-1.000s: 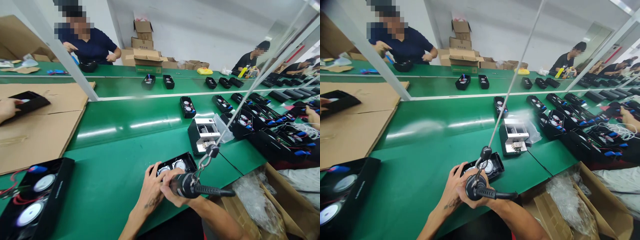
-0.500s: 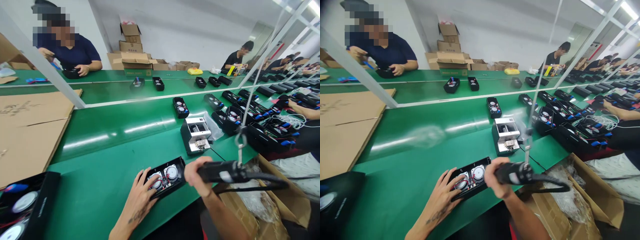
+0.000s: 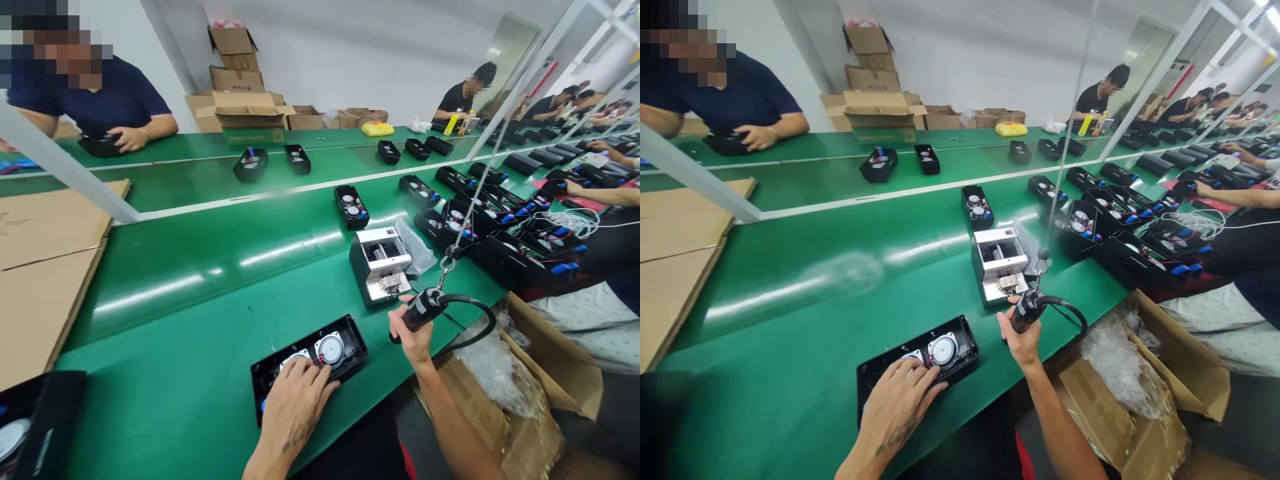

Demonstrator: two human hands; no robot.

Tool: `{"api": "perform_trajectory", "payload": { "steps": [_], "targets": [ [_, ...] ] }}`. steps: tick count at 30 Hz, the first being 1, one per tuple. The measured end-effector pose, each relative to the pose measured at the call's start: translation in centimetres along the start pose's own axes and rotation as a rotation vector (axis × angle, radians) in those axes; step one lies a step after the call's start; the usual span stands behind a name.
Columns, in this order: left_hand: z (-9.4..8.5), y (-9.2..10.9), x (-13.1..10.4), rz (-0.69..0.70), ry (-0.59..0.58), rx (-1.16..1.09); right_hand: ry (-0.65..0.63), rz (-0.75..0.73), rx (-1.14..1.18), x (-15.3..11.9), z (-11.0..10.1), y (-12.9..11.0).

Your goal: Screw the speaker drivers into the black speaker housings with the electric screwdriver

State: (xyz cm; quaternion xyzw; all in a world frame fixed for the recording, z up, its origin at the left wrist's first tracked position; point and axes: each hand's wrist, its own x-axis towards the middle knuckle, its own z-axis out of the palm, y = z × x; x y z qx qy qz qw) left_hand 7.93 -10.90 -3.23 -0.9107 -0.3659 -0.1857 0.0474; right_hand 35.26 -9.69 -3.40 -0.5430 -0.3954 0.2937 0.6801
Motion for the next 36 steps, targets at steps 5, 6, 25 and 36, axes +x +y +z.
{"api": "perform_trajectory", "payload": {
  "steps": [5, 6, 25, 36],
  "targets": [
    [0.1, -0.6, -0.1, 0.061, 0.052, 0.026, -0.033, 0.001, -0.046, 1.0, 0.3, -0.8],
    [0.0, -0.7, -0.1, 0.073, 0.065, 0.031, -0.021, -0.027, -0.033, 1.7, 0.4, -1.4],
    [0.3, -0.1, -0.1, 0.021, 0.093, 0.015, -0.215, 0.007, -0.029, 7.4, 2.1, -5.3],
    [0.0, 0.0, 0.1, 0.026, 0.074, -0.003, -0.315, -0.132, 0.444, -3.1, 5.8, -5.8]
  ]
}}
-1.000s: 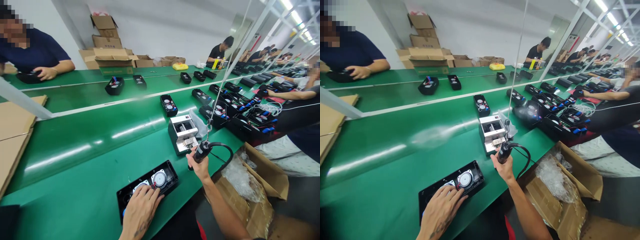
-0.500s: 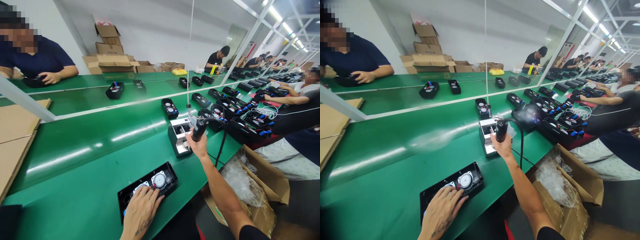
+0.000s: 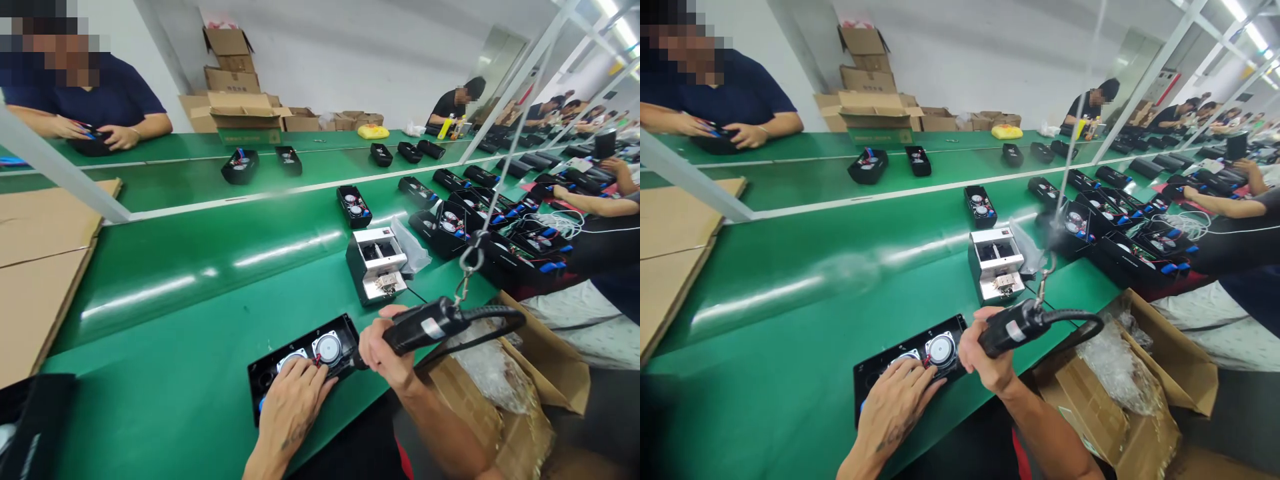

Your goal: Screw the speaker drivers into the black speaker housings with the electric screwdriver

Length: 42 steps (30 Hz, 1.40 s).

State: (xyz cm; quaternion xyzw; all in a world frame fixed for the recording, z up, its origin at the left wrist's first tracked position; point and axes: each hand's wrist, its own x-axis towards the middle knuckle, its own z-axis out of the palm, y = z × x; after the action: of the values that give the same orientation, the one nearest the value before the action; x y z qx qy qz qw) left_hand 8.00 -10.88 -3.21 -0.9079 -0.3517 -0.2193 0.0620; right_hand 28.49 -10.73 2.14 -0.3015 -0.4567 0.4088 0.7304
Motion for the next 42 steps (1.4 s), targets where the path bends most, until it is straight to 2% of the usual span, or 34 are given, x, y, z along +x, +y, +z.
{"api": "perform_trajectory", "payload": {
  "steps": [4, 7, 14, 25, 36, 42],
  "targets": [
    [0.0, -0.1, 0.0, 0.005, -0.006, -0.013, -0.04, -0.005, 0.007, -0.9, 1.1, 2.0],
    [0.0, -0.1, -0.1, 0.002, -0.011, -0.008, -0.059, 0.003, 0.003, -1.1, 1.3, 2.5],
    [0.0, 0.0, -0.1, -0.003, -0.009, 0.001, -0.078, 0.002, 0.021, -1.0, 1.5, 2.3],
    [-0.2, 0.1, 0.2, 0.012, 0.003, -0.018, -0.082, 0.043, -0.082, -1.5, 1.3, 2.5],
    [-0.3, 0.0, 0.4, 0.006, 0.036, -0.001, -0.091, 0.034, -0.01, -1.0, 1.1, 2.3],
    [-0.1, 0.1, 0.1, 0.009, 0.008, -0.001, -0.087, 0.021, 0.011, -1.2, 1.3, 2.6]
  ]
}}
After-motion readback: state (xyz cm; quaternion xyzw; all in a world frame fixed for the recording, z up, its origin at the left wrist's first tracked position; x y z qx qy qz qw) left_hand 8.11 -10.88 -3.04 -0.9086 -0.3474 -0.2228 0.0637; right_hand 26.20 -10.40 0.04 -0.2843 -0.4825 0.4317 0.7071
